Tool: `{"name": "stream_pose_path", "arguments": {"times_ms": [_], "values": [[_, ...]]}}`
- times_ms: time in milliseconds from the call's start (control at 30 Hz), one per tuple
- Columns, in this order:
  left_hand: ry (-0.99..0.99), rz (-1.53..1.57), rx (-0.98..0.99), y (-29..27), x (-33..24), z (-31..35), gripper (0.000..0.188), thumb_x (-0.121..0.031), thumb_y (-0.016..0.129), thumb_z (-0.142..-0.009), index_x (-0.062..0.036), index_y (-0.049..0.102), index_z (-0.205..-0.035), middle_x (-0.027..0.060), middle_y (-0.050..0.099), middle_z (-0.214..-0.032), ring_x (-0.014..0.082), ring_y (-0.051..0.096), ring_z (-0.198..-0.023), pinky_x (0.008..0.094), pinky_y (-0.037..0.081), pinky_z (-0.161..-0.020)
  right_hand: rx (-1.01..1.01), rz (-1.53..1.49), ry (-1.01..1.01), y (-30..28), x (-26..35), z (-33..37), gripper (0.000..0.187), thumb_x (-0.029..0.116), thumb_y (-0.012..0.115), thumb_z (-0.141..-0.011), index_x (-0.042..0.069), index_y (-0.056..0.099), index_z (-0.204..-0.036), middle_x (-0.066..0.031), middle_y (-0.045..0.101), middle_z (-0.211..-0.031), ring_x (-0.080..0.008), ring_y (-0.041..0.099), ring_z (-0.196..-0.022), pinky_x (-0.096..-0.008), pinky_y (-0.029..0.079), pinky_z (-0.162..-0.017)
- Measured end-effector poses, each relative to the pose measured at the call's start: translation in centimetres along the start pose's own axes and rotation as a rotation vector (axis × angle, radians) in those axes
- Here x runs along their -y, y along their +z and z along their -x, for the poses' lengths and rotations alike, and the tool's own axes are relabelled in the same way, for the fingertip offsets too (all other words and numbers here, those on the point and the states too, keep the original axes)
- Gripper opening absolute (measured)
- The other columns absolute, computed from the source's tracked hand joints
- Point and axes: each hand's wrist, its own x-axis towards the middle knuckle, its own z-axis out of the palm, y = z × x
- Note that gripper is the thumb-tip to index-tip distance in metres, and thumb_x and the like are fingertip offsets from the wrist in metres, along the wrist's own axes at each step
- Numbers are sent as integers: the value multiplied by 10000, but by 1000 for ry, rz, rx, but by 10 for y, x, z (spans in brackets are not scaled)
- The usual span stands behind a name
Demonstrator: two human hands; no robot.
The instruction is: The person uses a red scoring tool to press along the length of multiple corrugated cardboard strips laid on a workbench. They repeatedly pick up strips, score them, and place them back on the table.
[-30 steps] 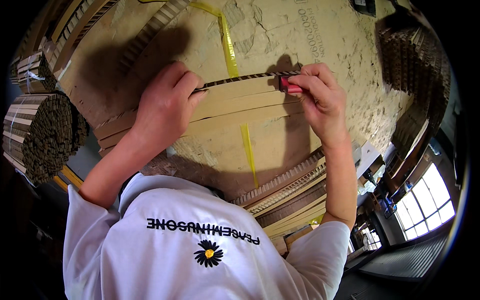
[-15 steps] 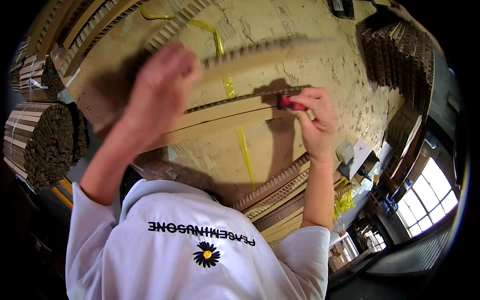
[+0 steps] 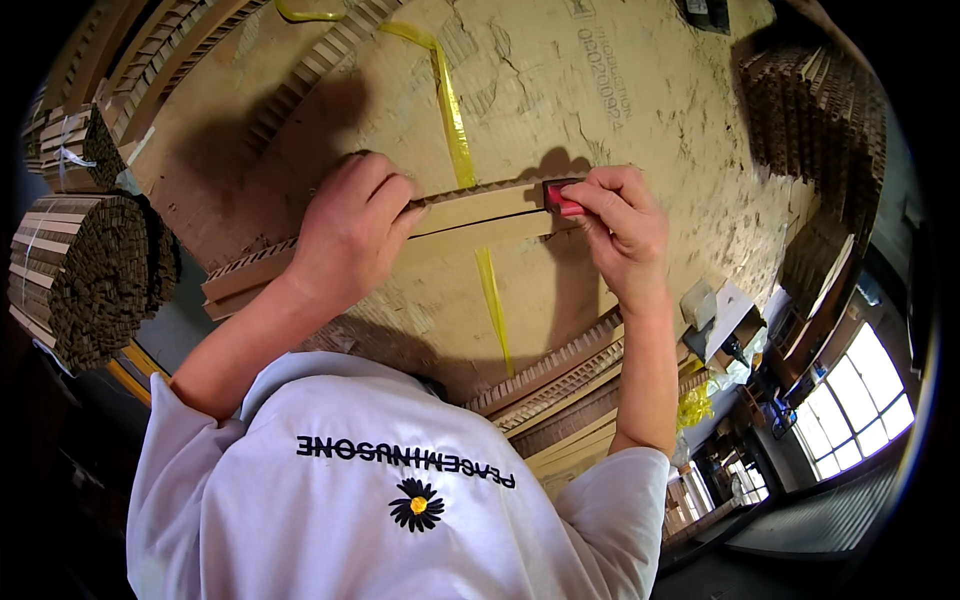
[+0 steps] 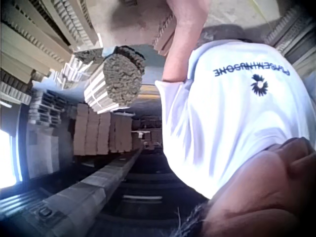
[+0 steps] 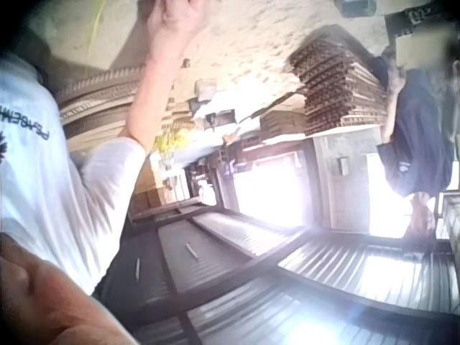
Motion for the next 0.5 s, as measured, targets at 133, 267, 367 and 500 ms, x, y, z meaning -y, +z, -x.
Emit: {"name": "stream_pose_path", "arguments": {"times_ms": [133,267,367,500], "values": [[-5,-16,-17,10,0,4,168,-38,769,-815,-38,653,-936,107,589,-920,323,597,-862,425,466,-756,-6,-49,-21,0,-7,3,255,10,860,-747,66,776,-981,-72,671,-917,-223,668,-813,-320,526,-663],[-7,-32,-27,13,1,5,154,-42,758,-820,-55,648,-928,95,588,-915,312,599,-858,426,451,-747,5,-57,-39,-1,-11,2,256,14,861,-747,64,780,-985,-77,682,-935,-233,675,-823,-332,531,-669],[-19,-33,-16,14,3,6,145,-36,749,-825,-57,645,-923,91,587,-912,307,598,-850,425,442,-737,29,-53,-48,-3,-10,0,270,10,854,-734,66,777,-986,-80,683,-937,-249,678,-828,-334,539,-679],[-36,-44,-5,14,1,6,141,-29,747,-824,-59,645,-918,86,592,-910,302,594,-839,420,435,-726,73,106,-134,-7,-3,-7,282,-1,836,-715,72,768,-978,-85,686,-938,-267,688,-833,-339,553,-679]]}}
